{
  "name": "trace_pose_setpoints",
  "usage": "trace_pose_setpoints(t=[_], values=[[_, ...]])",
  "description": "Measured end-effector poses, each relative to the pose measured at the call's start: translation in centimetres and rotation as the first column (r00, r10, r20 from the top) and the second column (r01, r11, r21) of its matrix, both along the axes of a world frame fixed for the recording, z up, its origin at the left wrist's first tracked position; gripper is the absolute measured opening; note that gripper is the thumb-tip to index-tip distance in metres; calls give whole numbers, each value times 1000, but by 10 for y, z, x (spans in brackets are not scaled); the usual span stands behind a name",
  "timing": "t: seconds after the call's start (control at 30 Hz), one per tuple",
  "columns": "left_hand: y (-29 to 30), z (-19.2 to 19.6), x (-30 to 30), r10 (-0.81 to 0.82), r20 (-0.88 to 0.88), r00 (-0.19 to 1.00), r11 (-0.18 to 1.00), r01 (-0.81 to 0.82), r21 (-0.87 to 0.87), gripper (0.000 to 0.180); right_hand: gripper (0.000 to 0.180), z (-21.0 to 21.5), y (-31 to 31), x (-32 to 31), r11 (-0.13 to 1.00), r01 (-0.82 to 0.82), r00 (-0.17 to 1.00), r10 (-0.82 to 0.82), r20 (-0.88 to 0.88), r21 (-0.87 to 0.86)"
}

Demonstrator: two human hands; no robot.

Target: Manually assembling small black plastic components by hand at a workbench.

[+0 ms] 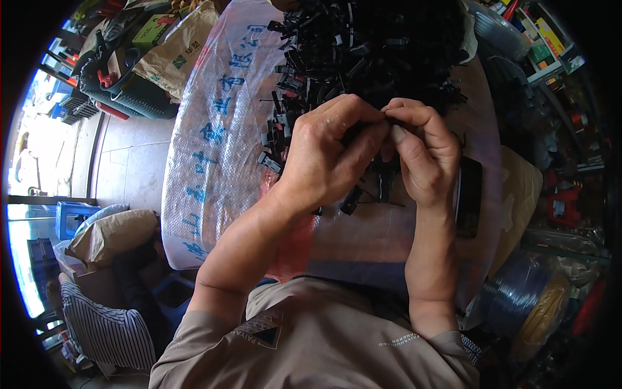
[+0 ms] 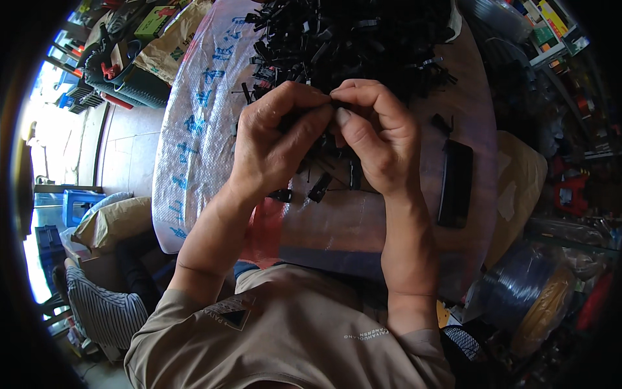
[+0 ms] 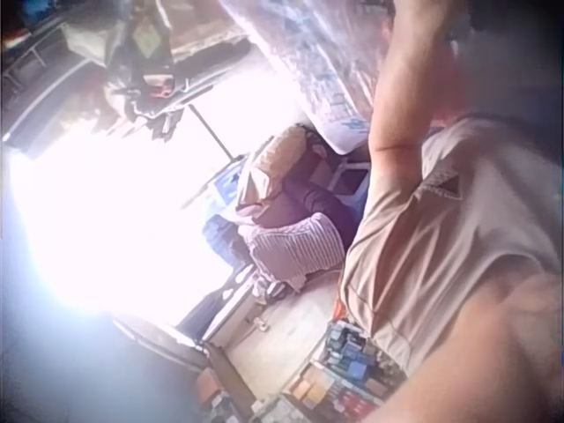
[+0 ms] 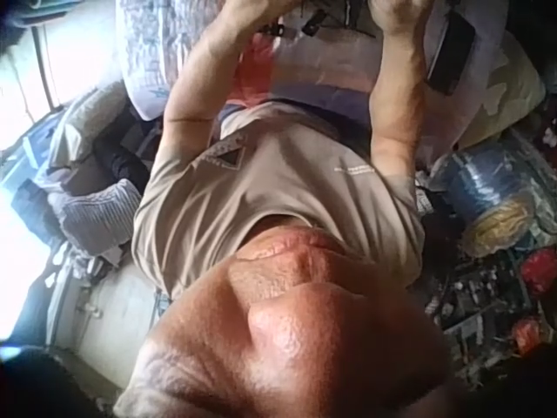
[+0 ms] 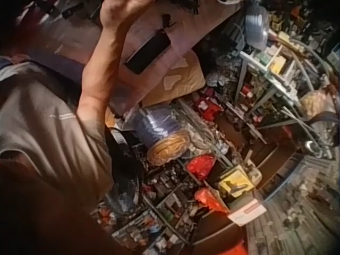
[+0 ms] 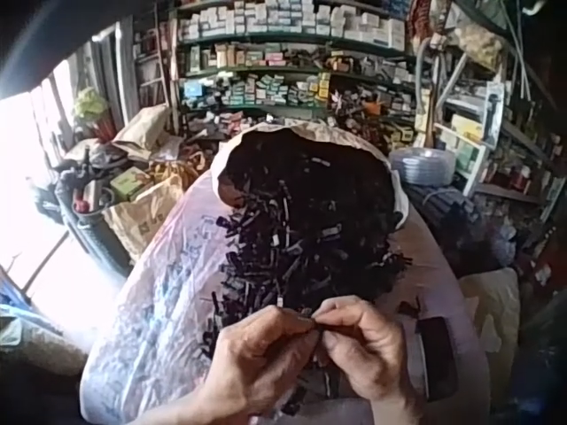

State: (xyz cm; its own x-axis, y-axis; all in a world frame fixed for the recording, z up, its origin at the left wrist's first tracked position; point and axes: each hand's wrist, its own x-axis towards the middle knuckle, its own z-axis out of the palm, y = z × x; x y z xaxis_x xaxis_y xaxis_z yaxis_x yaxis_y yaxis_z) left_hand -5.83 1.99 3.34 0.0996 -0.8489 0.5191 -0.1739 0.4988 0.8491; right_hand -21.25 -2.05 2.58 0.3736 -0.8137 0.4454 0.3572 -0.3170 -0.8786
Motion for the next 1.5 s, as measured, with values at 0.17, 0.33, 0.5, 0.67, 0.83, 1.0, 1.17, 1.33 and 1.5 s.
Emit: trace_pose_setpoints(t=[0.17,0.33,0.5,0.67,0.83,1.0,1.17,1.33,1.5], values=[[-4,-3,2,36,130,991,993,-20,-119,9,16,-4,-2,-3,999,-8,1000,8,13,-34],[-1,-2,8,76,410,909,988,-12,-155,23,20,2,4,-1,995,103,990,-104,-94,-6],[-7,7,21,-146,-680,718,865,427,265,31,26,12,8,-10,1000,5,984,-7,-176,-12],[-6,2,25,-145,-824,548,788,567,238,27,10,10,3,-5,975,-16,958,-49,-283,-223],[-1,8,22,-232,-526,819,780,479,402,32,10,15,8,-4,973,206,933,-226,-281,-100],[3,4,20,-251,29,968,924,231,303,35,9,14,3,-15,975,135,887,-200,-417,-179],[4,4,20,-283,289,914,958,254,137,40,5,23,1,-29,992,-99,842,43,-538,-76],[5,6,26,-320,256,912,928,248,278,39,5,18,3,-20,988,-118,861,51,-506,-102],[-7,6,37,-238,-566,790,763,512,394,36,16,3,-10,-12,895,355,784,-443,-435,-271]])
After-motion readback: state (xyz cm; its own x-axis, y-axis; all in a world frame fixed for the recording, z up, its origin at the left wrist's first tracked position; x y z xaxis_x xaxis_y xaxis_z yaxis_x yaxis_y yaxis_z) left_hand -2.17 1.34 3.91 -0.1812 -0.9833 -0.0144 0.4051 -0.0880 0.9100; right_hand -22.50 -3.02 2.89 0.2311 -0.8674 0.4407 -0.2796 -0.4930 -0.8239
